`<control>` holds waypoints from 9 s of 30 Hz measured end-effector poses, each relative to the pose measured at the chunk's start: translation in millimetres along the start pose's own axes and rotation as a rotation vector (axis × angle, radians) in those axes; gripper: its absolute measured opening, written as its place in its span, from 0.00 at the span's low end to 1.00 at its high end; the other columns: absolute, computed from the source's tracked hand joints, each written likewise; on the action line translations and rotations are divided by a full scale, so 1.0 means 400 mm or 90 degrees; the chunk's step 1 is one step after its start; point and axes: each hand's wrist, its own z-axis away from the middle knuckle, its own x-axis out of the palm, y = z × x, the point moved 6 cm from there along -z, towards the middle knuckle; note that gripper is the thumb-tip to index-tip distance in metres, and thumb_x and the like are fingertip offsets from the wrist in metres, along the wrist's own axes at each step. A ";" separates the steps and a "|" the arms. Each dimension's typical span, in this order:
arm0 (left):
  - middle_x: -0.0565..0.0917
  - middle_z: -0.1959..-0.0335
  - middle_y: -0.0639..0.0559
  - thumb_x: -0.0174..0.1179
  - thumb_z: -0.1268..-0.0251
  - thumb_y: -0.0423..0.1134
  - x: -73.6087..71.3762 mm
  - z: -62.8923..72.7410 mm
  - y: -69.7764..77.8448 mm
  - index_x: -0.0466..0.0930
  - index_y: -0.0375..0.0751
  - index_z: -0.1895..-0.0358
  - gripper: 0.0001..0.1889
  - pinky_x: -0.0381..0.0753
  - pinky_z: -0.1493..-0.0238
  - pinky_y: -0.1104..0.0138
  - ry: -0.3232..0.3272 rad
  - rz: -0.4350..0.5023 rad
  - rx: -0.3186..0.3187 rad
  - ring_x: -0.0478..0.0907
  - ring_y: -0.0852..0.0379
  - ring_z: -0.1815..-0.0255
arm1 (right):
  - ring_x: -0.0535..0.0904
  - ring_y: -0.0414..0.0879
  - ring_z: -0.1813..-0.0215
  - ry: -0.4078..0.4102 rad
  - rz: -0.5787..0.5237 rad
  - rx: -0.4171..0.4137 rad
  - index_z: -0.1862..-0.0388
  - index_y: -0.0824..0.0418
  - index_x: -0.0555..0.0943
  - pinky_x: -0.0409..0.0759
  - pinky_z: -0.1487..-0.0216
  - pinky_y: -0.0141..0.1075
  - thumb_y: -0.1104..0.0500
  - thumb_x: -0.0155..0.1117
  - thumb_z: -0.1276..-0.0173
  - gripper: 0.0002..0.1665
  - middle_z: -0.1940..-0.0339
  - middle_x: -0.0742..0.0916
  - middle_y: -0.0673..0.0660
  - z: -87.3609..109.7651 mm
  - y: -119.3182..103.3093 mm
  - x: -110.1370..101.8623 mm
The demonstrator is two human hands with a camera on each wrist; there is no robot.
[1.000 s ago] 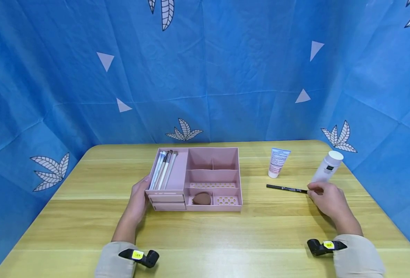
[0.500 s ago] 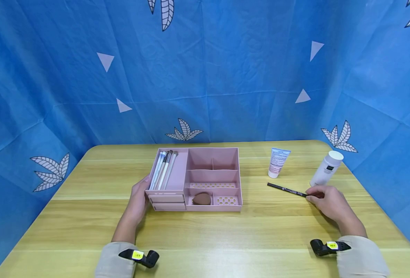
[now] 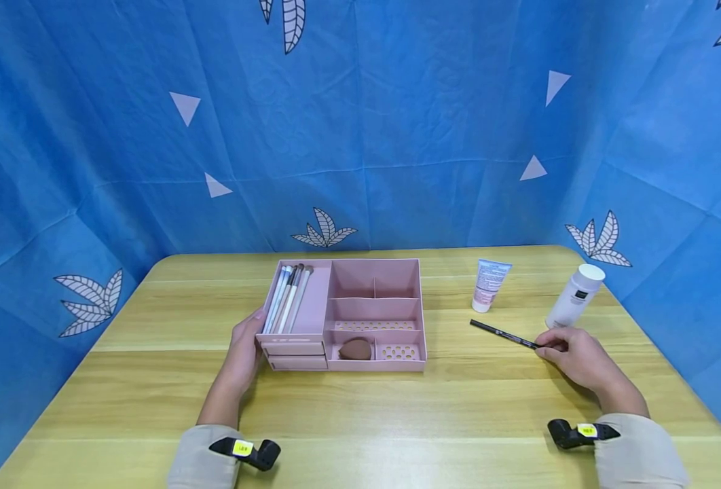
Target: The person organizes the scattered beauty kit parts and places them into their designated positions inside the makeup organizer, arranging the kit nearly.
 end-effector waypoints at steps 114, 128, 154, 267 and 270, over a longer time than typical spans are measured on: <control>0.62 0.30 0.39 0.32 0.24 0.48 -0.003 -0.001 -0.001 0.58 0.31 0.31 0.29 0.53 0.26 0.58 0.013 0.011 0.003 0.56 0.48 0.28 | 0.67 0.43 0.69 -0.147 0.148 -0.425 0.76 0.65 0.77 0.70 0.68 0.34 0.74 0.55 0.43 0.08 0.73 0.76 0.54 -0.126 -0.605 0.203; 0.62 0.30 0.39 0.33 0.24 0.51 -0.005 -0.002 -0.007 0.57 0.30 0.31 0.31 0.52 0.26 0.58 0.003 0.012 0.002 0.56 0.50 0.29 | 0.73 0.45 0.65 -0.200 0.197 -0.396 0.71 0.64 0.81 0.77 0.60 0.38 0.74 0.55 0.41 0.10 0.68 0.81 0.57 -0.137 -0.608 0.234; 0.64 0.31 0.41 0.32 0.24 0.50 -0.002 0.003 -0.004 0.58 0.33 0.31 0.29 0.53 0.26 0.59 0.005 -0.003 -0.001 0.57 0.51 0.29 | 0.70 0.40 0.72 -0.212 0.157 -0.400 0.76 0.61 0.78 0.72 0.70 0.31 0.76 0.49 0.40 0.15 0.79 0.74 0.48 -0.130 -0.605 0.243; 0.60 0.30 0.35 0.33 0.24 0.46 -0.002 -0.005 -0.005 0.54 0.27 0.30 0.29 0.50 0.26 0.57 0.008 0.036 0.022 0.54 0.46 0.28 | 0.74 0.54 0.51 0.196 -0.199 -0.044 0.47 0.69 0.75 0.76 0.50 0.47 0.49 0.51 0.27 0.25 0.52 0.81 0.67 -0.173 -0.261 -0.059; 0.61 0.30 0.34 0.33 0.24 0.46 -0.002 -0.004 -0.005 0.55 0.26 0.31 0.29 0.51 0.26 0.56 0.007 0.033 0.024 0.55 0.45 0.28 | 0.74 0.54 0.51 0.197 -0.204 -0.069 0.47 0.70 0.75 0.76 0.47 0.51 0.49 0.51 0.27 0.25 0.52 0.81 0.67 -0.167 -0.287 -0.072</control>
